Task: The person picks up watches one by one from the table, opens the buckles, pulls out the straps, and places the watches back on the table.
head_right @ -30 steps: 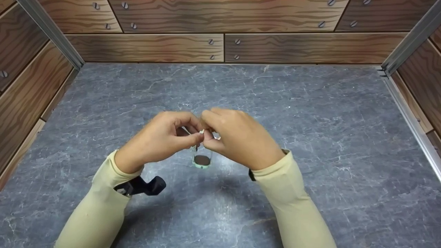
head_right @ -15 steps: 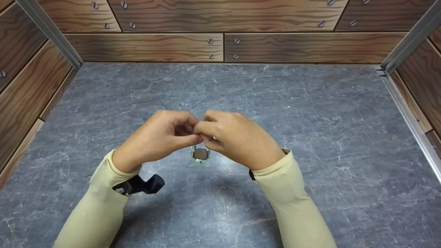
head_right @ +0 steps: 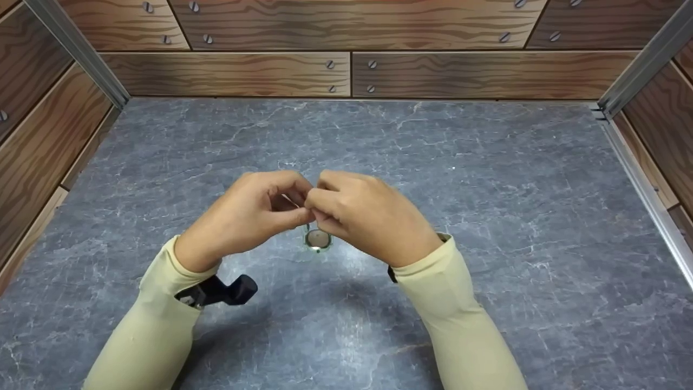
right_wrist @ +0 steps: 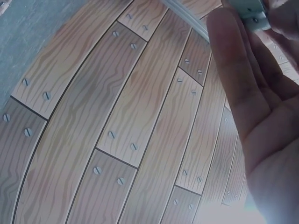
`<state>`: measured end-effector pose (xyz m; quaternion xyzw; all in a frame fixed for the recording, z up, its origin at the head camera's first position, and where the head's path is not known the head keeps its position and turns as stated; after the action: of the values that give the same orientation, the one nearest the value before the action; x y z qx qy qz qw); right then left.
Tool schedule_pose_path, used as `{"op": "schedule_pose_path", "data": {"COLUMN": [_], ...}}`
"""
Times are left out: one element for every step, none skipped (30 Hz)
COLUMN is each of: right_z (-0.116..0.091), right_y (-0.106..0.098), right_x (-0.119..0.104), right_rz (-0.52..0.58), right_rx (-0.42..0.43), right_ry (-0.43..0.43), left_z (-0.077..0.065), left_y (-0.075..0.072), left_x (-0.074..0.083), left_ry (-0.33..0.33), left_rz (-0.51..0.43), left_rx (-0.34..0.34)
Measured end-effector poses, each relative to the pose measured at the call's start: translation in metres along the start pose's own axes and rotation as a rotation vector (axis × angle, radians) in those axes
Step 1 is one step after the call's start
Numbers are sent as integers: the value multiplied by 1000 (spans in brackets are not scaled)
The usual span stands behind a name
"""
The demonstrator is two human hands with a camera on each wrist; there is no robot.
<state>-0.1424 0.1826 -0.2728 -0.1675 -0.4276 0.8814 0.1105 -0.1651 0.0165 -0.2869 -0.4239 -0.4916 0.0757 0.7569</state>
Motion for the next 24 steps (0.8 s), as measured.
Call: {"op": "schedule_pose_path", "data": {"right_z": [0,1,1,1,1,1,1,1,1,1,2,2,2,2,2,2,2,2,1,1,1,2,2,2], "right_y": [0,0,0,1,1,1,2,2,3,3,3,3,3,3,2,2,1,1,0,-1,-1,-1,-1,-1], "right_x": [0,-1,-1,-1,-1,-1,-1,-1,-1,-1,0,0,1,1,2,2,2,2,2,1,1,1,1,1], "right_rz": [-7,-13,-19,-24,-29,-33,-36,-38,-38,-39,-37,-28,-19,-12,-8,-3,7,13,22,26,33,40,46,49], "right_rx": [12,22,38,57,74,92,103,109,115,117,112,101,86,71,56,46,34,25,26,24,23,27,26,25], "right_ry": [-3,3,7,11,17,25,35,47,54,60,71,88,104,119,131,134,142,147,138,132,125,112,106,97], "left_z": [0,-1,-1,-2,-2,-2,-2,-2,-2,-1,-1,-1,0,0,0,0,0,0,-1,-1,-1,-2,-2,-2], "left_y": [-1,-1,-2,-2,-3,-3,-4,-4,-4,-4,-5,-5,-5,-5,-6,-6,-6,-7,-7,-7,-7,-7,-7,-7], "left_x": [0,0,0,0,0,1,1,0,0,0,0,-1,-1,-1,-1,-1,-1,-1,-1,-1,-1,-1,-2,-2], "left_ry": [1,2,1,0,0,-1,-1,-4,-10,-18,-23,-30,-37,-44,-49,-52,-52,-55,-58,-62,-64,-66,-69,-72], "left_rz": [-8,-19,-33,-45,-56,-66,-74,-79,-80,-82,-81,-81,-80,-81,-85,-93,-103,-112,-121,-128,-132,-129,-121,-105], "left_rx": [5,12,17,22,26,30,33,35,35,34,33,32,32,32,33,34,35,36,33,29,23,16,10,3]}}
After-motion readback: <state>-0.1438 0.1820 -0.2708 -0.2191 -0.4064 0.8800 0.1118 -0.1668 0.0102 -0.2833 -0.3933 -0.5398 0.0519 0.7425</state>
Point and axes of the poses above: each hand's wrist, its own z-axis towards the middle knuckle, its own y-axis out of the palm, x = y × z, the point moved 4 cm from there along z, towards the middle knuckle, and after that the axes turned 5 degrees about z, right-handed, at the moved point
